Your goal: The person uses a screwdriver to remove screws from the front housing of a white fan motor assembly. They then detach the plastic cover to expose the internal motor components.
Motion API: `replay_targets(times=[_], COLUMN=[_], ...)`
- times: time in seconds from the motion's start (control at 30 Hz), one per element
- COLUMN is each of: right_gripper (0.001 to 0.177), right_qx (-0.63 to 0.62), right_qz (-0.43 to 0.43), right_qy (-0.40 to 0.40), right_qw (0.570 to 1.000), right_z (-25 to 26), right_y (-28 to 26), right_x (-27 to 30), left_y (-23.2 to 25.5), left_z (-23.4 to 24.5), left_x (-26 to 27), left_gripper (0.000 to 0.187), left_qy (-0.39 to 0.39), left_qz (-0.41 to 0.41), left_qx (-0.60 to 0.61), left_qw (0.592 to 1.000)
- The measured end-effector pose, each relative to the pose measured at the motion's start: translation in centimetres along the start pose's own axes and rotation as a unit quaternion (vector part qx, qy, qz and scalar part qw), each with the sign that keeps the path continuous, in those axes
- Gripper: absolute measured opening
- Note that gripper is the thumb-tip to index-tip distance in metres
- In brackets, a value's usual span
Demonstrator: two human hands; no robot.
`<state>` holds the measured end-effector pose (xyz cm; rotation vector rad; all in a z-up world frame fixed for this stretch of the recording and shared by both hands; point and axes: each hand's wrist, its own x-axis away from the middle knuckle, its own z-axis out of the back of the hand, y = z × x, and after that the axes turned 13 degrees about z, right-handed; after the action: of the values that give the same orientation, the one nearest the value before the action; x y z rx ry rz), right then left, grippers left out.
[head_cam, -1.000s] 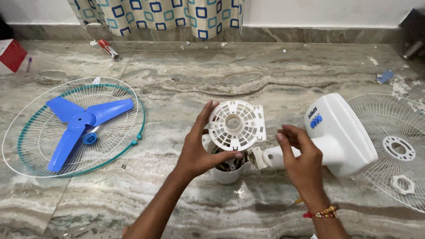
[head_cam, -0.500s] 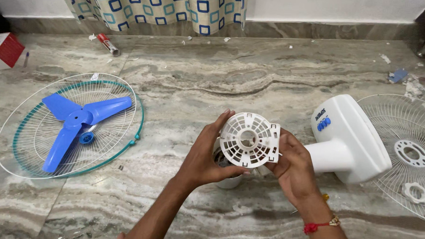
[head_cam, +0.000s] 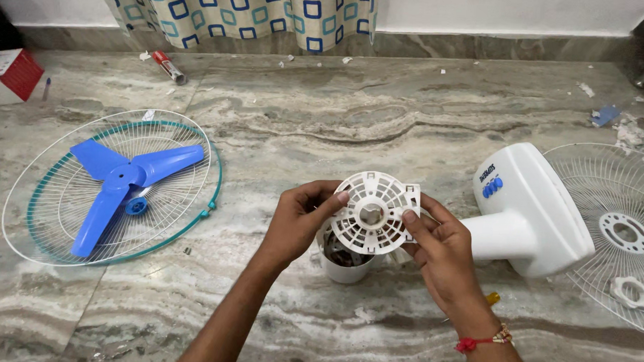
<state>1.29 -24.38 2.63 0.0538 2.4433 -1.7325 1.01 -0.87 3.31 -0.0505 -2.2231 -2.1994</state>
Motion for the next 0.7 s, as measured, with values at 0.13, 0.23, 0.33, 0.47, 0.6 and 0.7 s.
replay_targets(times=[0.13,0.23,0.33,0.47,0.6,0.7], right_gripper=[0.042,0.040,0.037,0.035,0.033,0.032], right_qx=[0.019,0.036,0.066,0.096,0.110,0.119], right_qz=[0.005,0.034,0.072,0.090,0.114,0.125], right_qy=[0.010,-0.007,-0.027,-0.033,-0.035,-0.037], right_qw=[1.000,0.999,0.995,0.991,0.987,0.984], right_z=[-0.1,0.0,-0.1,0.2,0.5,0.8], right_y=[-0.2,-0.5,-0.7,-0.8,-0.2,0.6], right_x=[-0.1,-0.1,0.0,0.0,0.0,-0.1], left_y=[0.3,0.5,0.5,0.2,0.0,0.2], left_z=[0.7,1.0,1.2,1.5,2.5,3.7], left_x=[0.1,0.2,0.1,-0.2,-0.6,-0.4], left_gripper=[0.033,0.033,0.033,0.032,0.031,0.031], left_qy=[0.028,0.040,0.053,0.098,0.122,0.153], left_qz=[0.053,0.046,0.046,0.050,0.054,0.038], left_qx=[0.016,0.057,0.103,0.158,0.221,0.239], left_qw=[0.998,0.997,0.992,0.981,0.966,0.958])
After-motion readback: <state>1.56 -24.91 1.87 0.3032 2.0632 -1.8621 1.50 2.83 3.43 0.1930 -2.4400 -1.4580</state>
